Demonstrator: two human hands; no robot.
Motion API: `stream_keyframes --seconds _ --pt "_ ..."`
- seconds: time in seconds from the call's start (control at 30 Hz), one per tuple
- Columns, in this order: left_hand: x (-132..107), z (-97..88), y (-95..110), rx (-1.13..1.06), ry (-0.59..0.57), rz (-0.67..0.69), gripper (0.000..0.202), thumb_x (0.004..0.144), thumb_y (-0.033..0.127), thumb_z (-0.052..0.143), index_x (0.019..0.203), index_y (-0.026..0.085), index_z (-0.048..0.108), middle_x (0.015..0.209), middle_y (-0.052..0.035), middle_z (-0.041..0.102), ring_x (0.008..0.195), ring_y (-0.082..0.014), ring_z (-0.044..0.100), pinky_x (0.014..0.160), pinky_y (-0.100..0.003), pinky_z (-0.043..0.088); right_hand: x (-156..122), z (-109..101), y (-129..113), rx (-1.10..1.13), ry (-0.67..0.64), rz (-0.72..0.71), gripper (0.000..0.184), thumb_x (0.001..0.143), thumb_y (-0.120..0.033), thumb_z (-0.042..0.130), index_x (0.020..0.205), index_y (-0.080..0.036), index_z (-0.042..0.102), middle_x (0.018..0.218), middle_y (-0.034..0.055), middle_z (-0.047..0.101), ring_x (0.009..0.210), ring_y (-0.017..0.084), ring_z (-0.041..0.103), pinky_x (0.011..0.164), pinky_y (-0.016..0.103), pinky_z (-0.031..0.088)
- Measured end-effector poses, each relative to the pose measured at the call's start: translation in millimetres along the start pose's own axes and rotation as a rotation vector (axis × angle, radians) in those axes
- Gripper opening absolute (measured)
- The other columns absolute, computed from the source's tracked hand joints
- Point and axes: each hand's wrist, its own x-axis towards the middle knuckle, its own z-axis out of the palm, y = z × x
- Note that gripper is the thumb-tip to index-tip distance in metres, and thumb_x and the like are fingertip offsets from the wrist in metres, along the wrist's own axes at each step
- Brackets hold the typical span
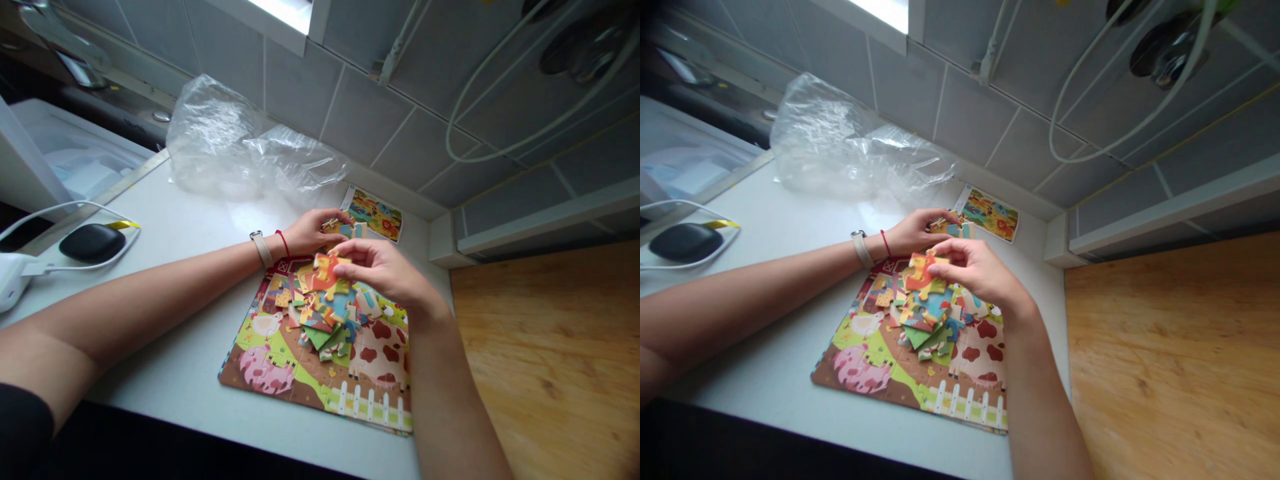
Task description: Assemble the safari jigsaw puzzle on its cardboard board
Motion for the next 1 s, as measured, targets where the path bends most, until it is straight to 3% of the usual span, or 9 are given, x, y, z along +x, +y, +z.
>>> stream_keyframes --seconds 0.07,0.17,0.3,0.43,0.5,0.63,0.73,0.87,1.0 --pt "0.3 -0.3 -1.3 -0.024 -0.007 -0.015 0.036 0.085 0.035 0.080 0.115 0.015 0.074 0.114 -0.0068 0.077 0.092 -0.0178 0.069 0.084 -0.029 0.055 0.1 15.3 -2.7 -0.259 -0.060 0.047 0.026 0.079 -0.038 0.085 0.098 -0.022 0.078 0.078 0.0026 0.076 0.071 0.022 0.070 0.066 0.032 0.053" --pt "0.9 -0.9 -3.0 -0.054 -0.014 0.008 0.040 0.086 0.037 0.080 0.118 0.015 0.073 0.120 -0.0082 0.076 0.099 -0.0198 0.070 0.089 -0.031 0.055 -5.6 16.8 -6.6 -0.572 0.115 0.054 0.014 0.080 -0.031 0.085 0.090 -0.024 0.077 0.082 0.0026 0.077 0.074 0.022 0.069 0.068 0.033 0.049" --pt "1.3 -1.4 -3.5 -0.063 -0.023 0.028 0.041 0.087 0.038 0.079 0.122 0.016 0.073 0.122 -0.0083 0.076 0.108 -0.0218 0.069 0.098 -0.035 0.054 -12.3 -8.8 -7.3 -0.604 0.391 -0.014 0.021 0.087 -0.041 0.077 0.077 -0.024 0.070 0.076 0.0032 0.073 0.067 0.021 0.064 0.066 0.034 0.048" --pt "1.4 -0.6 -3.6 -0.096 -0.003 -0.005 0.042 0.085 0.041 0.081 0.118 0.016 0.074 0.115 -0.0073 0.078 0.100 -0.0203 0.071 0.091 -0.033 0.056 1.5 -21.5 10.5 -0.591 0.683 -0.083 0.043 0.072 -0.043 0.088 0.106 -0.024 0.071 0.108 0.0107 0.076 0.081 0.025 0.068 0.076 0.039 0.053" --pt "1.3 -0.3 -3.2 -0.116 0.004 -0.010 0.041 0.084 0.042 0.081 0.115 0.015 0.074 0.111 -0.0068 0.078 0.096 -0.0196 0.070 0.087 -0.031 0.057 12.6 -19.1 22.8 -0.514 0.663 -0.074 0.051 0.068 -0.041 0.089 0.112 -0.024 0.070 0.113 0.0113 0.076 0.085 0.026 0.070 0.078 0.040 0.055" --pt "0.6 -1.3 -0.9 -0.127 -0.025 0.000 0.039 0.088 0.042 0.077 0.115 0.014 0.074 0.114 -0.0079 0.078 0.101 -0.0206 0.070 0.089 -0.031 0.057 28.1 -13.2 40.4 -0.277 0.533 -0.042 0.035 0.079 -0.052 0.078 0.098 -0.023 0.071 0.087 0.0054 0.077 0.076 0.025 0.072 0.068 0.034 0.055" --pt "-0.6 -2.2 -0.3 -0.122 -0.071 0.030 0.045 0.088 0.040 0.077 0.125 0.015 0.070 0.123 -0.0102 0.076 0.105 -0.0215 0.071 0.091 -0.033 0.058 31.7 -16.4 46.4 -0.219 0.573 -0.027 0.038 0.078 -0.054 0.077 0.099 -0.022 0.071 0.088 0.0062 0.079 0.074 0.025 0.072 0.064 0.033 0.055" --pt "-1.9 -1.9 -3.5 -0.112 -0.111 0.111 0.053 0.080 0.017 0.074 0.133 0.017 0.065 0.138 -0.0124 0.069 0.112 -0.0212 0.070 0.096 -0.035 0.059 32.8 -23.6 49.1 -0.131 0.664 -0.018 0.042 0.074 -0.050 0.079 0.102 -0.020 0.069 0.097 0.0099 0.079 0.081 0.026 0.075 0.063 0.032 0.057" --pt "-1.6 -2.3 -5.3 -0.037 -0.063 0.132 0.048 0.080 0.013 0.071 0.128 0.016 0.068 0.136 -0.0118 0.070 0.121 -0.0235 0.067 0.097 -0.034 0.057 33.3 -23.5 49.0 -0.051 0.617 -0.001 0.045 0.072 -0.052 0.081 0.101 -0.020 0.070 0.099 0.0101 0.080 0.084 0.026 0.075 0.065 0.032 0.060"
